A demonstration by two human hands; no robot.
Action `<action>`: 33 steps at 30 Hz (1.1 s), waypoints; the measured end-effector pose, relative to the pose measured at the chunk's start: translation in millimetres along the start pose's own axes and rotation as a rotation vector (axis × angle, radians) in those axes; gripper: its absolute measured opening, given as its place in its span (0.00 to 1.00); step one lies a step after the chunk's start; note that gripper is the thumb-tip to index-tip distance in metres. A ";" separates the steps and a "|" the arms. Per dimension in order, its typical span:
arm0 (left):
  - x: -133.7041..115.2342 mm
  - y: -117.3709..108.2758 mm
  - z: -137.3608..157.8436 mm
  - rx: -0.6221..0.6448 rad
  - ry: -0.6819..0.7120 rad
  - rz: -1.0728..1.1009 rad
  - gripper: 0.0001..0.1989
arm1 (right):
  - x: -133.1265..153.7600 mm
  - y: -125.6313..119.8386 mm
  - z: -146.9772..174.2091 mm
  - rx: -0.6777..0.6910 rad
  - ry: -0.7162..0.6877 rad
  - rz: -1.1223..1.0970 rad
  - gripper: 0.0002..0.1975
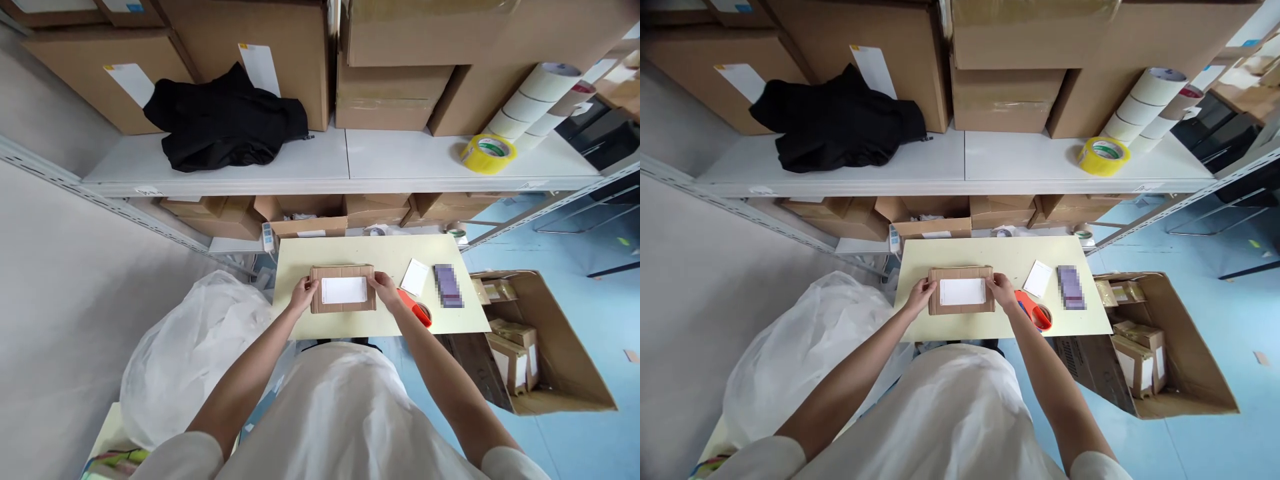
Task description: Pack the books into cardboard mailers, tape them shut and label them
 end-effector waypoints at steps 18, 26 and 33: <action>-87.6 25.7 -10.7 0.027 0.581 -0.801 0.30 | -86.6 -79.2 122.8 -0.494 -0.072 0.391 0.18; -101.2 101.1 -28.6 0.278 0.549 -1.012 0.33 | -91.4 -89.7 104.0 -0.355 0.019 0.847 0.19; -89.8 101.5 -12.4 0.242 0.460 -1.027 0.32 | -109.1 -81.6 63.1 -0.134 0.121 0.938 0.15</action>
Point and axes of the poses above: each hand's wrist, its own z-axis away from the middle knuckle, its own y-axis out of the palm, x = y × z, the point moved 9 cm from there along -z, towards the middle knuckle, and after that the axes turned 3 degrees about -x, right-handed, at the moved point
